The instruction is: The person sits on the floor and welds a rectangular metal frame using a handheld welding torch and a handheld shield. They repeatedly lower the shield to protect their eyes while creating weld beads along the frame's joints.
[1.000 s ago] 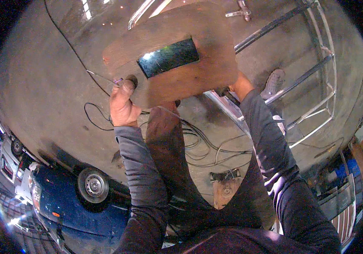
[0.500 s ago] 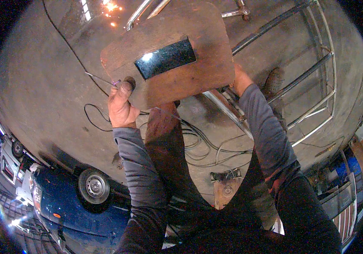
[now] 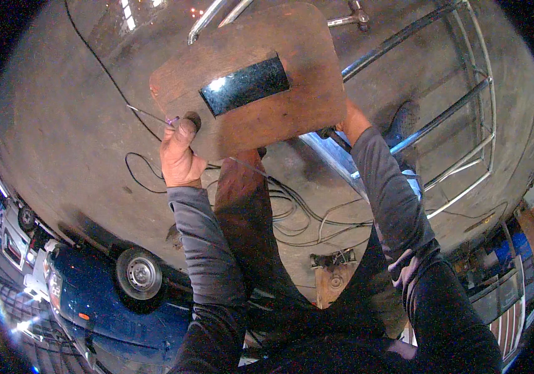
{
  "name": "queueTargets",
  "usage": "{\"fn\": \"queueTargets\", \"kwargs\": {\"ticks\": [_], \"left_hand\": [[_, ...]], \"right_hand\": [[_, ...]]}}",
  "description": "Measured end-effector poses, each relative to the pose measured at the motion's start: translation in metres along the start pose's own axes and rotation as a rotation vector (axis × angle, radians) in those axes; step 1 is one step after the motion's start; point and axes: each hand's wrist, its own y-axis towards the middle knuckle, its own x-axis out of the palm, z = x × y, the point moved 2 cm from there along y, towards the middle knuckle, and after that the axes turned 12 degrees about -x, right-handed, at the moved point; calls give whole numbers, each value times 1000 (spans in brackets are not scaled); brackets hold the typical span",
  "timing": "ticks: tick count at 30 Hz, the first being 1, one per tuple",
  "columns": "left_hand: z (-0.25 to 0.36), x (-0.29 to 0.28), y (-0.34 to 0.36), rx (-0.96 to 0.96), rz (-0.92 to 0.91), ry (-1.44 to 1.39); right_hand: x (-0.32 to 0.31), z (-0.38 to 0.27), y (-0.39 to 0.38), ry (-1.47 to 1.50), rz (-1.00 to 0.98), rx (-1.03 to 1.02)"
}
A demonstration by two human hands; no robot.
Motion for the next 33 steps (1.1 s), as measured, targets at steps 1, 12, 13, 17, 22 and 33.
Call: {"fn": "queueTargets", "kwargs": {"ticks": [1,12,13,17,22,33], "left_hand": [[0,0,0,-2,-9,-3],[2,6,0,11,3,21],[1,9,2,15,0,15],[0,13,2,5,36,-22],[19,-10,-5,108,134,-161],[45,-42,5,380,338,-306]], "right_hand": [[1,-2,-3,-4,26,30],[-3,10,5,49,20,29],[-11,21,14,37,-6,41],[-6,14,7,114,-3,15],[11,-39,-39,-164,58,87],[31,-89,1,-391,-115,41]]}}
